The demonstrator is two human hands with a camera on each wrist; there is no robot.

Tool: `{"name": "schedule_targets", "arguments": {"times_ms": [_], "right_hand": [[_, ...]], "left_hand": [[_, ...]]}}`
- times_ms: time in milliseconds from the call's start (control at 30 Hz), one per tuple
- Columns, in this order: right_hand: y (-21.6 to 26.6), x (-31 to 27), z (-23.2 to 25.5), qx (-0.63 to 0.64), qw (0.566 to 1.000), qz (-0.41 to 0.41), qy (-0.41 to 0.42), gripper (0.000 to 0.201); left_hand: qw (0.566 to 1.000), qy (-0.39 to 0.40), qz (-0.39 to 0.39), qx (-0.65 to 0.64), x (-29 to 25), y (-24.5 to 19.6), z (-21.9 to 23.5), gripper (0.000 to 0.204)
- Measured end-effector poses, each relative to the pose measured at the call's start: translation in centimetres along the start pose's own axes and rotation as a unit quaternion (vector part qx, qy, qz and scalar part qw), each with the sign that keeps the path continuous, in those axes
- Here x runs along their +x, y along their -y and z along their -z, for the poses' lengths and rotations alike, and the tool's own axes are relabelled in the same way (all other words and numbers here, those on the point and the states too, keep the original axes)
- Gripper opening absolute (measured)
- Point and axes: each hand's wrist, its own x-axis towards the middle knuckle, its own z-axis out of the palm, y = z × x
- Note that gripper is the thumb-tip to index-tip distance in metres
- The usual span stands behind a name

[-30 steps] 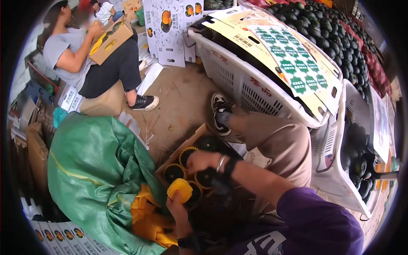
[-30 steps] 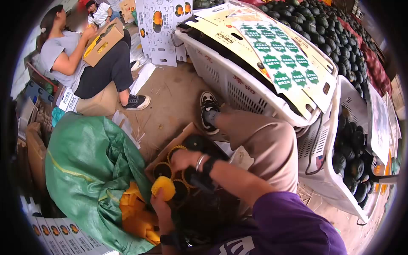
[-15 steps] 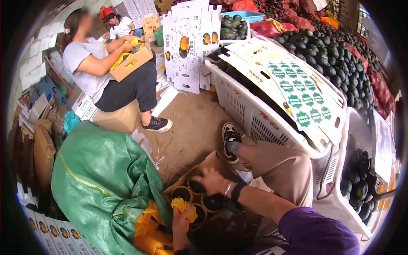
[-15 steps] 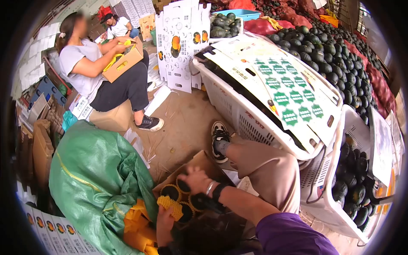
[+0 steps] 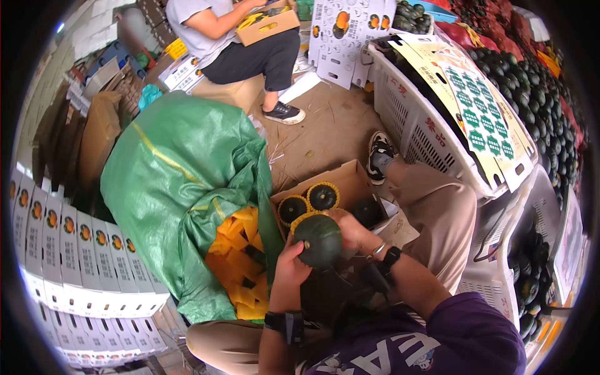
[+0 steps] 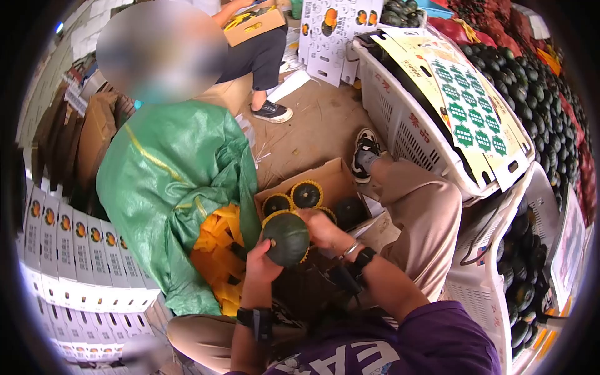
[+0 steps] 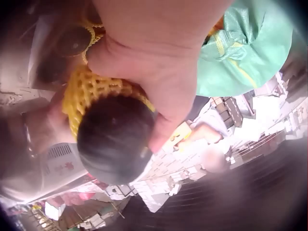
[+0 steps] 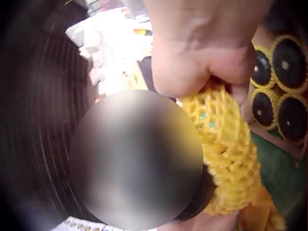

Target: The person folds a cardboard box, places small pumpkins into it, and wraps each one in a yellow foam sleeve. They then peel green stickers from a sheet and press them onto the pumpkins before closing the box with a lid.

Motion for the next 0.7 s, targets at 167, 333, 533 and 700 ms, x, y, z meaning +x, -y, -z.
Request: {"name": "schedule_targets", "arguments": {"times_ms": [167, 333, 533, 700], "right_hand": [[1.4, -0.7, -1.3, -0.461, 0.766, 0.406, -0.188, 0.028], [1.0, -0.2, 1.0, -0.092, 0.977, 0.191, 0.006, 0.035], [-2.4, 2.9, 4.7, 0.279, 0.958, -0.055, 0.046, 0.038], [-3.8, 7.4, 8.5, 0.028, 0.991, -0.014, -0.13, 0.037]], "left_hand": [[0.921, -0.125, -0.17, 0.327, 1.2, 0.4, 0.9, 0.061], [0.953, -0.133, -0.134, 0.236, 1.5, 0.4, 0.6, 0.059], [0.781, -0.133, -0.083, 0.605, 4.9, 2.5, 3.6, 0.069], [0.614, 0.012, -0.16, 0.773, 10.4, 4.7, 5.5, 0.075]]}}
